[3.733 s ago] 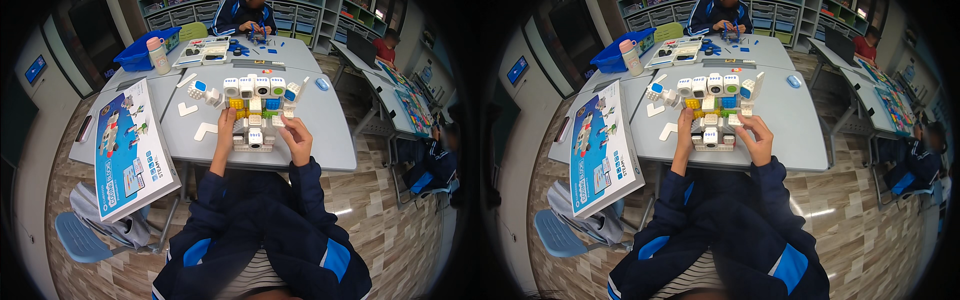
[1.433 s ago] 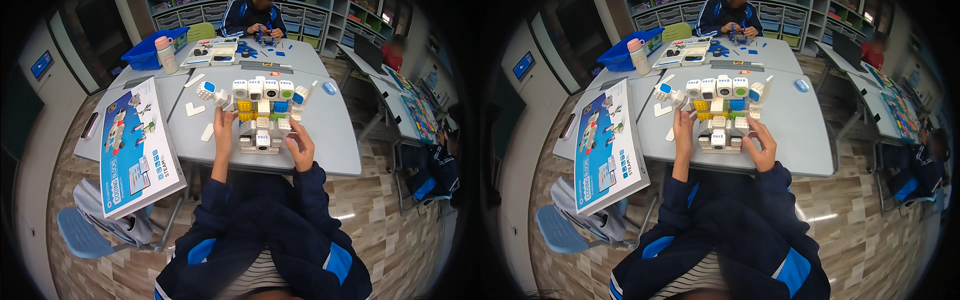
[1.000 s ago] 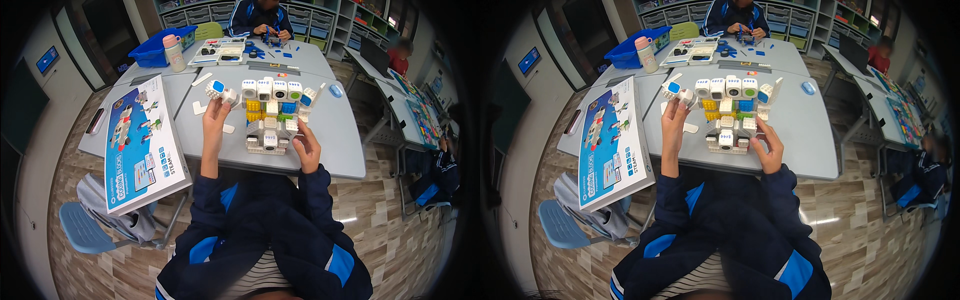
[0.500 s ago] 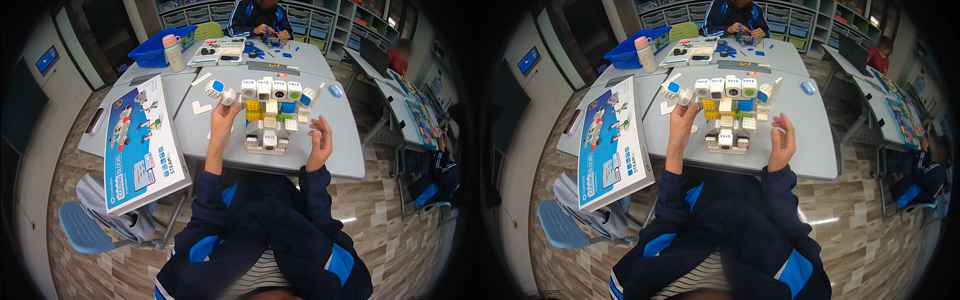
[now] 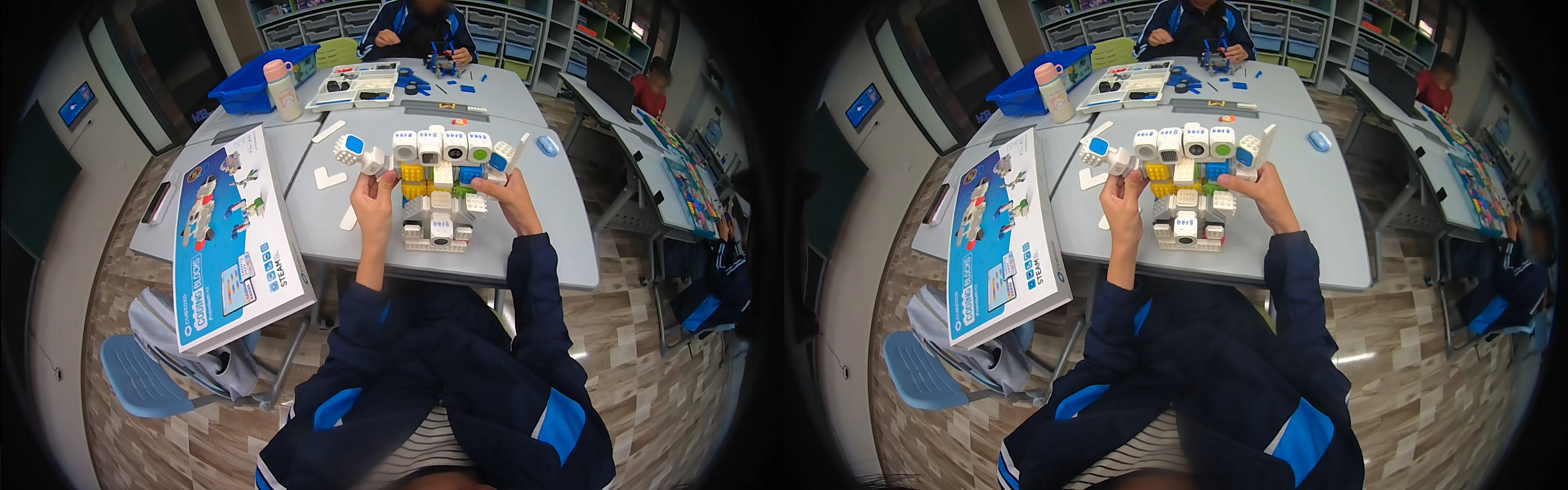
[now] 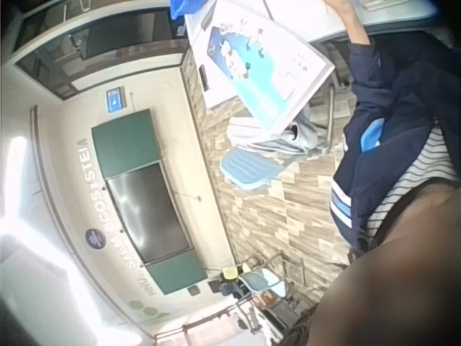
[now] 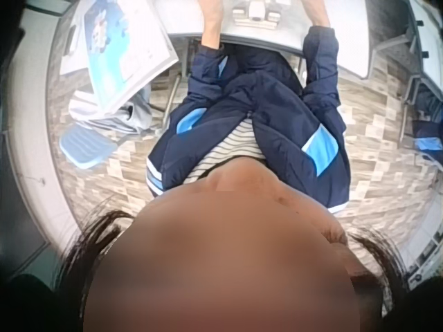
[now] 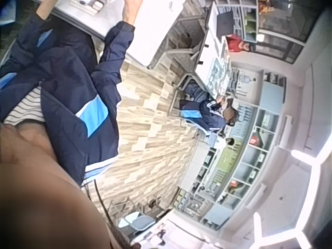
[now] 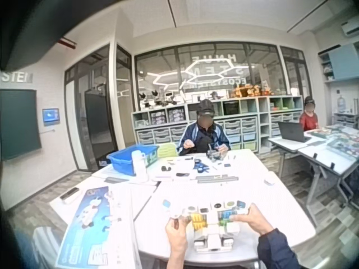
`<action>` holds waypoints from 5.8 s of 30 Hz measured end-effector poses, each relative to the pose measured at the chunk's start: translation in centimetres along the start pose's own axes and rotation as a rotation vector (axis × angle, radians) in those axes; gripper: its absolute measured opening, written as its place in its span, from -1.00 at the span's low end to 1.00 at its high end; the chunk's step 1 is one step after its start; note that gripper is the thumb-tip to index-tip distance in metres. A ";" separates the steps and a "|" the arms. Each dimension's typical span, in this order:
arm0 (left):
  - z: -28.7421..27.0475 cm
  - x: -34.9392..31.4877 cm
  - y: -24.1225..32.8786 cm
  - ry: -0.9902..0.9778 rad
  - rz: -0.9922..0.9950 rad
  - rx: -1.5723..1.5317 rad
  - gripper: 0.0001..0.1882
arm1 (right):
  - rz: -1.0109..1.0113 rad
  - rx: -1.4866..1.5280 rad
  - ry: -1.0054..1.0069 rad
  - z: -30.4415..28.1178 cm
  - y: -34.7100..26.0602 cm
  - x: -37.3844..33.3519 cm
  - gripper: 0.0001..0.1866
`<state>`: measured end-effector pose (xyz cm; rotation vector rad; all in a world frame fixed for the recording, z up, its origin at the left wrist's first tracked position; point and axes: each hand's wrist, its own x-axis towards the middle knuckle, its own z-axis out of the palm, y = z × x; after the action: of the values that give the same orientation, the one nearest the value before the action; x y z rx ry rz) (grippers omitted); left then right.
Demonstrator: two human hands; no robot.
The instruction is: The person assembles a multi-colored block structure on a table, repeatedly picking up individual blocks and attaching them to the growing assembly. They adjust and reposition pieces, occasionally removing and replacing blocks to fit them correctly. The person also opens a box and retrieves additional blocks from inside.
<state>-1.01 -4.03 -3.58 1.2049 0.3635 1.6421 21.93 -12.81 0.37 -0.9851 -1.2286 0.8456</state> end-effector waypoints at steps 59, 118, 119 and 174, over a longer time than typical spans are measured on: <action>-1.2 -11.0 9.0 -0.033 -0.292 -0.129 -0.61 | 0.267 0.480 0.020 8.1 -2.0 -12.5 -0.74; -1.4 -8.0 12.9 -0.389 -0.461 0.765 -0.66 | -0.068 -0.287 -0.102 11.0 -0.8 -13.9 -0.70; -1.5 -8.9 13.5 -0.517 -0.447 0.676 -0.75 | -0.051 -0.311 -0.113 10.9 -0.9 -13.9 -0.71; -1.0 -11.7 8.8 -0.453 0.451 0.799 -0.52 | 0.052 -0.275 -0.072 9.4 -1.1 -14.7 -0.78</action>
<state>-6.92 -17.48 -3.93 2.3476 0.5018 1.5571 10.36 -25.42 -3.24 -1.2196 -1.4118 0.7709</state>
